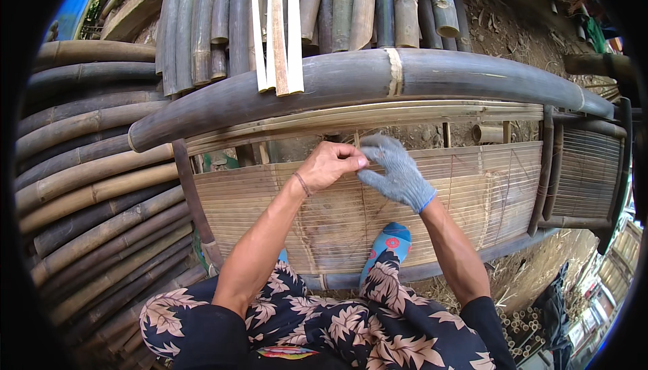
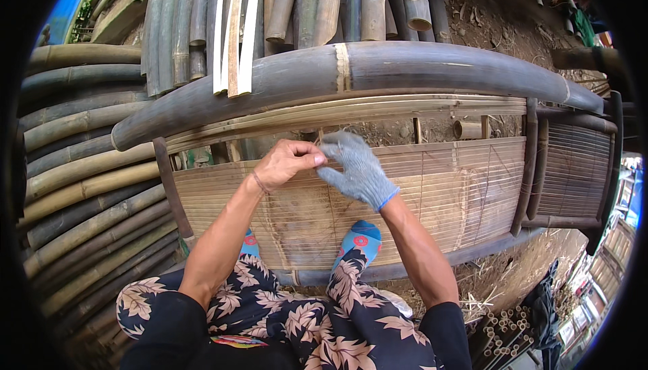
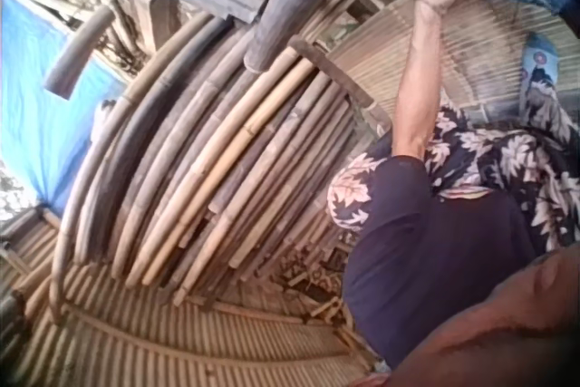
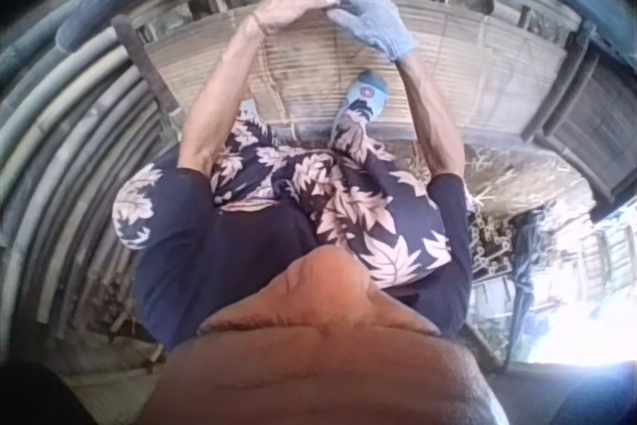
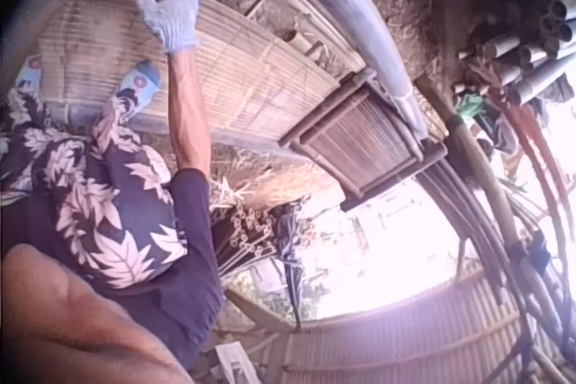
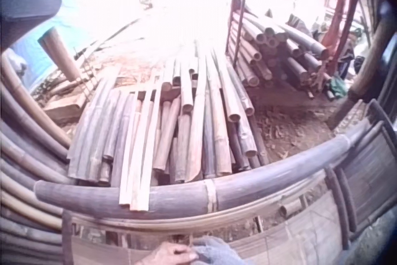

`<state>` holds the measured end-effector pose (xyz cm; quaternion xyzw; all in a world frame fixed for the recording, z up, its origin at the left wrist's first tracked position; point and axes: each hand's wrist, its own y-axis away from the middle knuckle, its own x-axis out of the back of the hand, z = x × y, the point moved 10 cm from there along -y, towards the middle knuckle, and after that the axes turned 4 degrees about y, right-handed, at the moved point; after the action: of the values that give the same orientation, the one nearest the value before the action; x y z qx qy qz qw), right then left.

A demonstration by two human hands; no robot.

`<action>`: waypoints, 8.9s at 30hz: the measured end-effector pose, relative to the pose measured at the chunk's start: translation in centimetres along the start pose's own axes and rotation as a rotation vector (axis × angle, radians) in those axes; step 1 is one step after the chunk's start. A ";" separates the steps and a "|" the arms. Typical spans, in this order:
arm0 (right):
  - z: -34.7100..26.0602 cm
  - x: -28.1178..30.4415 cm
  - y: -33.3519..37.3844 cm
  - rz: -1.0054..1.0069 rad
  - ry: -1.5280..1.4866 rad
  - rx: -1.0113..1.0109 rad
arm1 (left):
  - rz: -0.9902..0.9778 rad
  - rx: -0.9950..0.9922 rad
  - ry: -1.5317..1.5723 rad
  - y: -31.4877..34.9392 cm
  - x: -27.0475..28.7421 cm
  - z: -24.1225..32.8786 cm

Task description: The person weaves thin bamboo strips into the seat of a bamboo bench, pulling a long thin binding through gaps in the bamboo structure.

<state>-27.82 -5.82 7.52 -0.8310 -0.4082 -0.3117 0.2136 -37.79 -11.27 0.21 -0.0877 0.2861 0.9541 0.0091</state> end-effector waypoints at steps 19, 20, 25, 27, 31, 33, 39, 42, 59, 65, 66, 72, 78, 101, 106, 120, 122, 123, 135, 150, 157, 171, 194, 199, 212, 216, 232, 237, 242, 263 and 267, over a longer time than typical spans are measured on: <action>7.8 16.9 31.2 -0.070 1.171 -0.910 | 0.010 0.251 -0.799 -2.0 0.9 -5.2; 6.7 13.8 25.2 -0.025 0.961 -0.924 | 0.042 0.222 -0.799 -1.6 1.4 -5.3; 0.5 1.9 5.5 -0.070 0.605 -0.415 | 0.191 0.017 -0.794 -0.5 1.9 -4.6; 2.3 -1.5 3.7 -0.143 0.602 -0.445 | 0.194 0.023 -0.790 -0.8 1.5 -4.3; 2.7 -4.0 2.6 -0.213 0.675 -0.326 | 0.177 0.026 -0.790 -0.8 1.4 -4.5; 4.5 -3.3 4.6 -0.063 0.498 -0.452 | 0.188 0.070 -0.766 -1.3 1.5 -4.9; 2.9 0.0 11.8 -0.536 -0.994 -1.198 | 0.221 0.125 -0.769 -1.4 2.2 -6.2; 7.2 10.0 17.5 -0.194 -1.011 -1.137 | 0.178 0.141 -0.813 -0.9 2.2 -5.4; 3.0 -3.6 1.9 -0.241 0.595 -0.342 | 0.077 0.127 -0.875 -1.8 1.2 -5.4; 5.4 -4.8 3.4 -0.247 0.409 -0.601 | 0.057 0.155 -0.846 -1.8 0.9 -5.1; 6.2 -5.0 4.2 -0.255 0.282 -0.732 | 0.053 0.150 -0.842 -1.9 0.9 -5.1; 0.9 1.2 0.4 -0.323 -0.183 -0.505 | 0.038 0.208 -0.880 -1.7 1.0 -6.1; -2.1 9.0 -3.1 0.172 -1.185 -0.553 | 0.098 0.128 -0.919 -1.2 0.6 -5.2; 10.4 8.2 27.9 0.452 -0.923 -1.277 | 0.454 -0.326 -1.210 -1.3 -2.5 2.8; 14.1 17.7 41.4 -0.152 0.756 -1.356 | 0.127 -0.749 -1.033 -6.3 -16.6 6.0; 16.0 12.5 16.5 -0.031 0.435 -0.495 | -0.073 -0.708 -0.797 -11.6 -23.5 4.5; 17.2 12.8 19.1 -0.121 0.022 -0.806 | -0.056 -0.767 -0.939 -10.6 -24.5 4.0; 17.0 13.4 20.4 -0.137 -0.330 -0.973 | -0.040 -0.803 -1.015 -10.4 -24.7 4.2; 12.9 28.8 15.2 0.039 0.128 -0.536 | 0.230 -0.698 -0.725 -8.9 -21.1 10.0; 26.1 29.9 17.9 0.376 0.492 -0.725 | 0.423 0.126 -0.948 -11.5 -13.1 2.4; 24.9 5.5 7.1 -0.420 0.284 -0.507 | 0.171 0.228 -0.847 -16.2 -15.8 -0.6; 14.4 16.6 13.9 0.116 -0.362 -0.424 | -0.108 0.185 0.015 -11.1 -18.0 3.7; 14.3 18.1 16.6 0.163 0.560 -0.550 | 0.247 -0.139 -0.976 -11.1 -17.1 -0.4; 15.6 10.7 10.8 -0.066 0.647 -0.470 | 0.164 0.069 -0.957 -12.1 -16.7 -2.0; 14.9 11.9 13.7 -0.568 -0.423 -1.055 | -0.018 0.178 -0.931 -12.5 -17.2 -2.2; 13.1 22.0 7.9 0.167 -0.511 -0.568 | 0.091 0.123 -0.860 -12.3 -17.1 -1.8; 7.3 8.5 12.7 -0.191 0.040 -0.042 | 0.044 0.087 -0.880 -12.8 -17.8 -2.0; 16.9 11.4 21.7 -0.451 0.177 -0.263 | 0.037 0.099 -0.896 -13.3 -17.3 -0.7; 17.1 15.1 24.0 -0.031 -0.414 -0.908 | 0.220 0.015 -0.862 -12.7 -14.8 -0.8; 27.2 23.1 19.7 -0.001 0.753 -0.767 | 0.017 -0.397 -1.061 -21.1 -35.7 6.7; 27.4 22.2 22.9 -0.230 0.421 -0.726 | -0.103 -0.681 -1.030 -19.6 -41.0 5.3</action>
<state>10.63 9.79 1.02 -0.7194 -0.3097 -0.6197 -0.0500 3.04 9.39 0.96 0.3723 -0.0804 0.9101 0.1632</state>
